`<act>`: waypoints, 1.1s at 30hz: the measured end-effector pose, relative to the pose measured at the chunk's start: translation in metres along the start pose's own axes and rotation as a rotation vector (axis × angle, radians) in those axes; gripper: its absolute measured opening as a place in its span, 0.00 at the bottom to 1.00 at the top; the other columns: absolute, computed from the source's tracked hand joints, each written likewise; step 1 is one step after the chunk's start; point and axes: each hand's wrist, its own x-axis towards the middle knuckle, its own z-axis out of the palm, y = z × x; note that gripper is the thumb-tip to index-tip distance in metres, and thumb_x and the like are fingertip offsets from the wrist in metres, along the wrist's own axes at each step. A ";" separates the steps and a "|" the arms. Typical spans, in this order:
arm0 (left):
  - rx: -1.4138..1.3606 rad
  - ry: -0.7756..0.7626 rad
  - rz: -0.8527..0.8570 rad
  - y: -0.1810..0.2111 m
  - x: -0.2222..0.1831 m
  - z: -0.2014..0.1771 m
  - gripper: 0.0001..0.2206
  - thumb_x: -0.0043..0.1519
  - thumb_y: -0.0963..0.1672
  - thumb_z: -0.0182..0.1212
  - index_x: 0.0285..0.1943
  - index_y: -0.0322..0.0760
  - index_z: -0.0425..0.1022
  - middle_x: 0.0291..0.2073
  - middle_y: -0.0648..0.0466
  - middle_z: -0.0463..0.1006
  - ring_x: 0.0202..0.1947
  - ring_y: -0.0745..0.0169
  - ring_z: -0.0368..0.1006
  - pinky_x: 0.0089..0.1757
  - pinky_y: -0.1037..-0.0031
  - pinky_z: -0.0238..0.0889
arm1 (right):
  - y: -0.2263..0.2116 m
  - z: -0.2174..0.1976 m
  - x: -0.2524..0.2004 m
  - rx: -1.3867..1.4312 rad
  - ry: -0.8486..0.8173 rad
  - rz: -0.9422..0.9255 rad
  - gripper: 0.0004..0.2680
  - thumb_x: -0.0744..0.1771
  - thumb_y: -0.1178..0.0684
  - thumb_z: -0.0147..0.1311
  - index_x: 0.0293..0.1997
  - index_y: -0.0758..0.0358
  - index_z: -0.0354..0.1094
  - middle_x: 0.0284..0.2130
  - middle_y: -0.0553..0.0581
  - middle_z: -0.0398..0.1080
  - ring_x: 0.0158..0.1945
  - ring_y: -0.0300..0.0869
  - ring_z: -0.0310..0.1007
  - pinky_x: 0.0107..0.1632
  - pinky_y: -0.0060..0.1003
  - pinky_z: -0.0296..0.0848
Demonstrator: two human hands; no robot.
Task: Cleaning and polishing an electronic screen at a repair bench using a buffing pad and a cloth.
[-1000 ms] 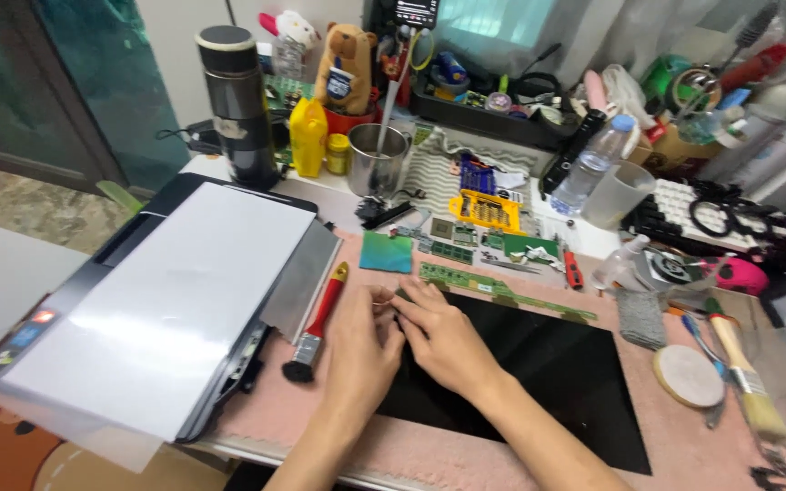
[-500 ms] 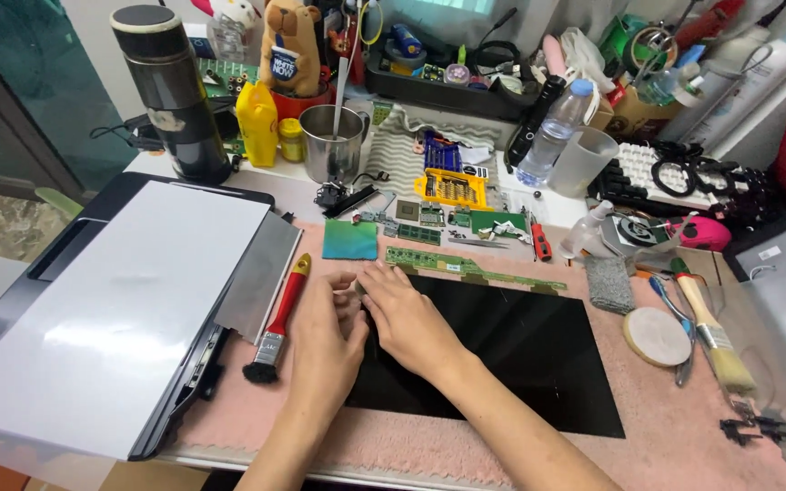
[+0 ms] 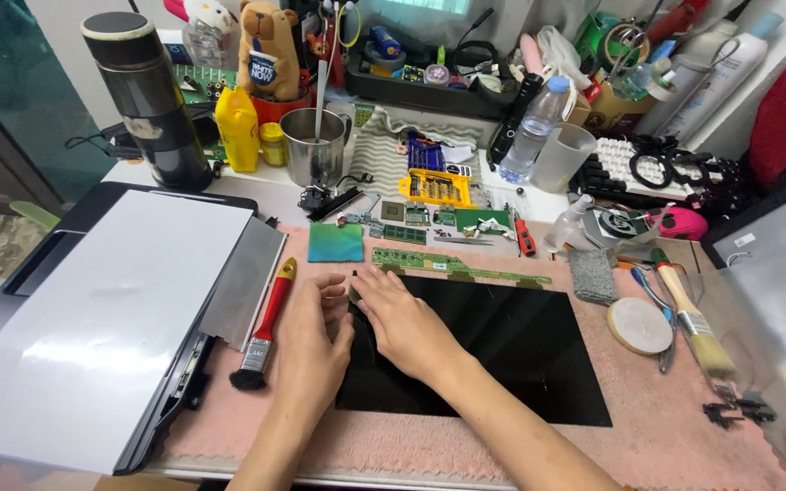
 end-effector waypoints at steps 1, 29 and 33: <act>-0.001 -0.002 0.000 -0.001 0.000 0.000 0.23 0.62 0.35 0.64 0.68 0.38 0.75 0.55 0.47 0.84 0.57 0.54 0.84 0.58 0.65 0.80 | 0.002 0.000 -0.001 -0.001 0.000 0.003 0.19 0.77 0.55 0.42 0.81 0.67 0.62 0.81 0.68 0.60 0.86 0.54 0.53 0.86 0.52 0.49; 0.033 -0.100 -0.176 0.023 0.001 -0.007 0.21 0.66 0.37 0.65 0.69 0.43 0.76 0.59 0.49 0.89 0.57 0.57 0.88 0.62 0.65 0.78 | 0.117 -0.119 -0.150 -0.189 0.127 0.392 0.19 0.76 0.54 0.44 0.81 0.63 0.63 0.81 0.63 0.61 0.85 0.52 0.58 0.86 0.50 0.49; 0.056 -0.125 -0.290 0.040 0.002 -0.011 0.20 0.68 0.37 0.65 0.70 0.44 0.75 0.60 0.50 0.88 0.58 0.57 0.87 0.64 0.64 0.78 | 0.127 -0.138 -0.166 -0.134 0.124 0.454 0.20 0.76 0.51 0.47 0.82 0.62 0.61 0.81 0.62 0.61 0.86 0.50 0.56 0.86 0.47 0.49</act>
